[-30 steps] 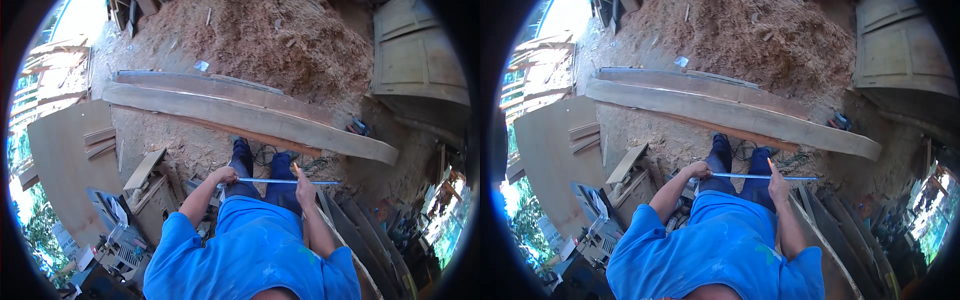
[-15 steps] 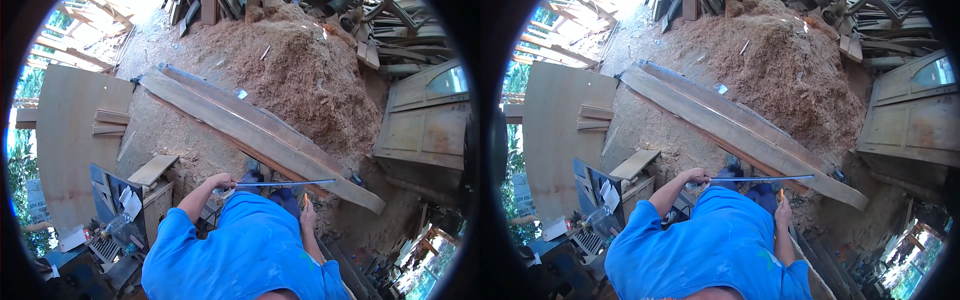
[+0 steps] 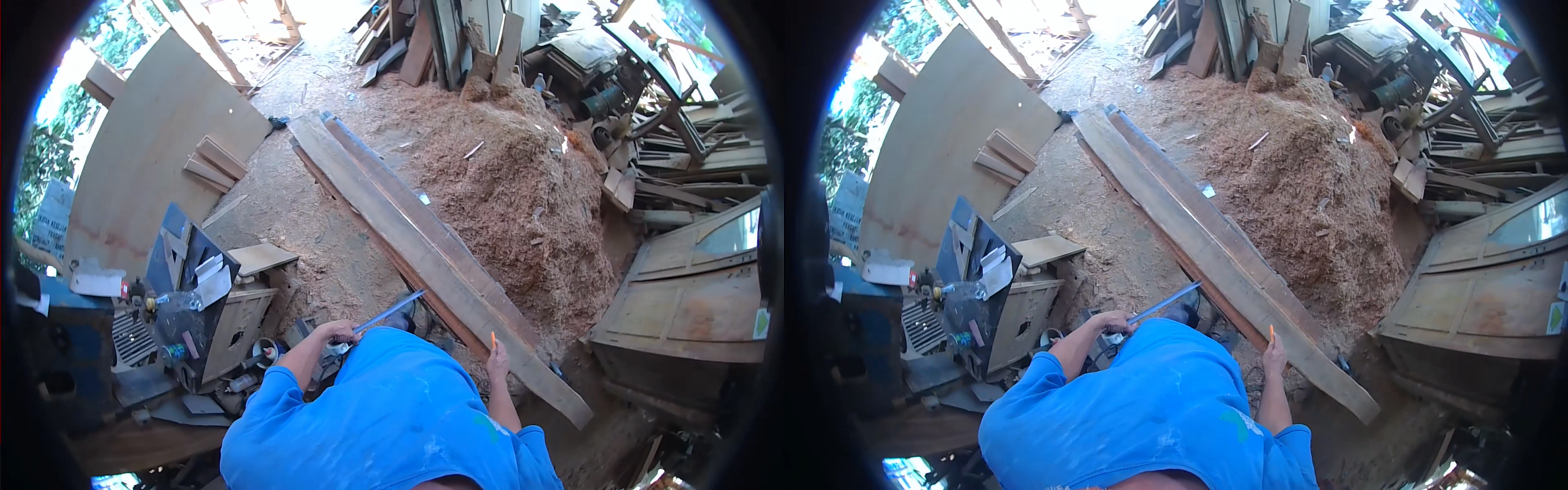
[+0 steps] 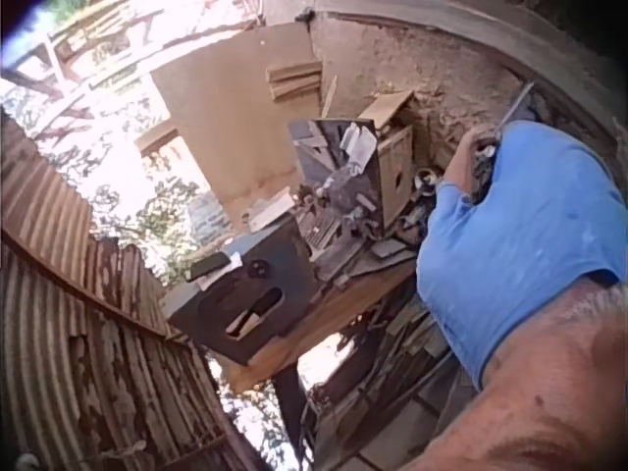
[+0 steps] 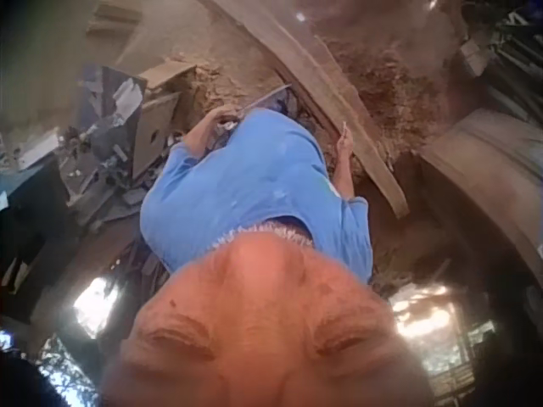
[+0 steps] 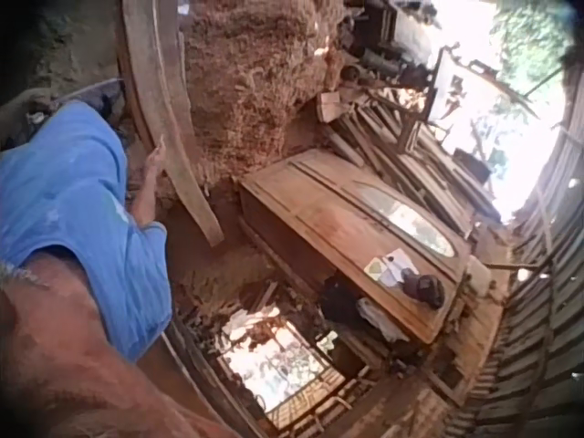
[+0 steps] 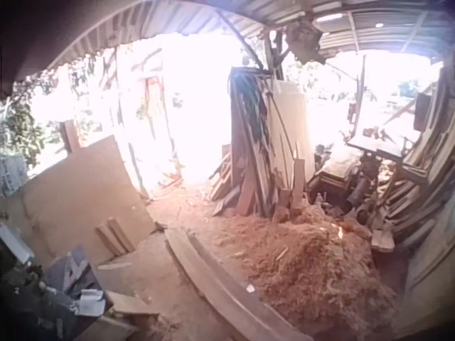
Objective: The person measures a long piece of wood with a tape measure, marks it with a pencil, and then cuts a smaller section from the end using a circular saw.
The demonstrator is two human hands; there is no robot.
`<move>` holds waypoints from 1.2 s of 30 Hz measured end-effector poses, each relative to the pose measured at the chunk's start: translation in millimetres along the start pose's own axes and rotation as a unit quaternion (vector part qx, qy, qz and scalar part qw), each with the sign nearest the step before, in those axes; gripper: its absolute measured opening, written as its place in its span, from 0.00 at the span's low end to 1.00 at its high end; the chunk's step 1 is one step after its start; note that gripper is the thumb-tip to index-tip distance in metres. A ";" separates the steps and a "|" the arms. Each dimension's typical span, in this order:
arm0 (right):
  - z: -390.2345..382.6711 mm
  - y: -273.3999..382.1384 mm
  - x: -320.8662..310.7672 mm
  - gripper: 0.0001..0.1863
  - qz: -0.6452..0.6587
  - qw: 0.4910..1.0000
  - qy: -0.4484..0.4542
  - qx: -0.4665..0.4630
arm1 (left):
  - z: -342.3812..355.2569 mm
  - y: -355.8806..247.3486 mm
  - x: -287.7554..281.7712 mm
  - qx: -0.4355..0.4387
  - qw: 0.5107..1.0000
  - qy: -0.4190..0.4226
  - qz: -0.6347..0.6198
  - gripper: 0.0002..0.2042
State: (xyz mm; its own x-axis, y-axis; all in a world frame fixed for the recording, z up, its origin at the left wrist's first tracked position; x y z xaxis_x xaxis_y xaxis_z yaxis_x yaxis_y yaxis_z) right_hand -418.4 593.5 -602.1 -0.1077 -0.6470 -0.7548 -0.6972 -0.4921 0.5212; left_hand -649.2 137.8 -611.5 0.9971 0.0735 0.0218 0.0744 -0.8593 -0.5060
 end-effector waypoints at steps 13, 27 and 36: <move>-3.2 -66.5 30.4 0.18 -0.073 0.981 0.163 -0.080 | -64.3 42.7 117.1 -0.082 0.964 -0.233 -0.102 0.18; -62.8 325.2 -108.9 0.23 0.729 0.582 0.296 -0.204 | -278.1 71.4 -123.6 0.032 0.804 -0.584 -0.107 0.34; -201.4 596.7 -249.7 0.14 0.632 0.305 0.354 -0.618 | -384.1 187.1 -249.3 -0.188 0.652 -0.731 -0.074 0.26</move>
State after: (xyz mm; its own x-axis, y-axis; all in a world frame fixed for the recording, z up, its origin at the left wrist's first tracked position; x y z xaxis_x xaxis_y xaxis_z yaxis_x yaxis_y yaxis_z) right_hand -664.8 344.1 -22.4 0.7490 -0.5220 0.4079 0.4305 0.8515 0.2993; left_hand -876.7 -235.8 -380.4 -0.0841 0.3364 -0.9380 0.4409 -0.8316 -0.3377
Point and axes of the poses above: each hand's wrist, its own z-axis towards the middle knuckle, its own x-axis out of the palm, y = z × x, the point moved 7 cm from there along z, towards the middle knuckle, and after that the axes turned 9 degrees about y, right-handed, at the moved point
